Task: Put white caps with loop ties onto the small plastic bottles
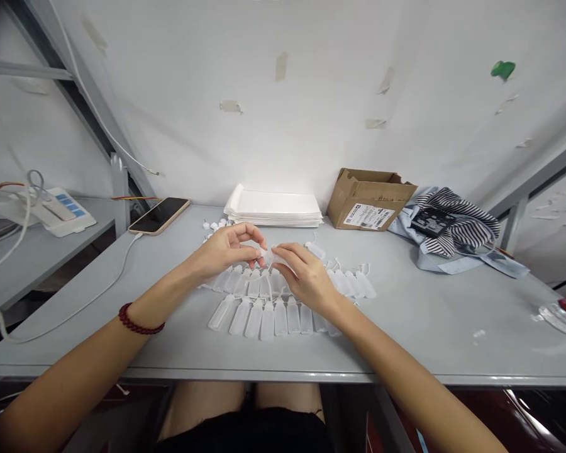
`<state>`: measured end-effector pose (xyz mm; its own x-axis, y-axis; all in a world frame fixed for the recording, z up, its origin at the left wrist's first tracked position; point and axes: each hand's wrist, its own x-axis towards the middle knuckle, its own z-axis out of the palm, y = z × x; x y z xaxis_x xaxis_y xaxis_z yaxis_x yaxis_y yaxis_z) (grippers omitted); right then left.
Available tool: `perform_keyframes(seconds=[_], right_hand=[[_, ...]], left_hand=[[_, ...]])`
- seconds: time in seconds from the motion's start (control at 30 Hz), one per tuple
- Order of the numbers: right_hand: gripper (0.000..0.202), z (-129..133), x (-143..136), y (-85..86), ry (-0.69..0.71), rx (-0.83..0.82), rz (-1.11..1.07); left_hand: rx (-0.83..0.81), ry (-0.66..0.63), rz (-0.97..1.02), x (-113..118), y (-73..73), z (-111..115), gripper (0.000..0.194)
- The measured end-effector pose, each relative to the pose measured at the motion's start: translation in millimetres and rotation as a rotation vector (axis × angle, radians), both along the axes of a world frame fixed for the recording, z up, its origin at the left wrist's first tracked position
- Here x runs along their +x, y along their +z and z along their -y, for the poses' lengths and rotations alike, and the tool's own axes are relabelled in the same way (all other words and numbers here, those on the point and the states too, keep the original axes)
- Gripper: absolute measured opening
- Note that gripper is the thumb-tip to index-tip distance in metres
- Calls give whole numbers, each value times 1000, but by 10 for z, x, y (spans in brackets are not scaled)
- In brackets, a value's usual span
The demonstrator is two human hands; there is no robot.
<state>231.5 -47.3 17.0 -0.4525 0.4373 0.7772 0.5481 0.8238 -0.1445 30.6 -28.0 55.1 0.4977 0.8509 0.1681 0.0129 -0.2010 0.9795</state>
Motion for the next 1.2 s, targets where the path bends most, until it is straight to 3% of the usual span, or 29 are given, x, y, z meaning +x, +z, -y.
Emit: perform_keyframes(seconds=[0.43,0.97,1.2], right_hand=[[23,36,-18,37,20,-31,-64],[19,103,-75,47,-87,-56,-146],[24,59,-27,24,-67,99,-41]], left_hand=[[1,81,11,26,-35,61,28],[-95,135,141,103,-101,87,35],[-140,168,147,136,-86,113,35]])
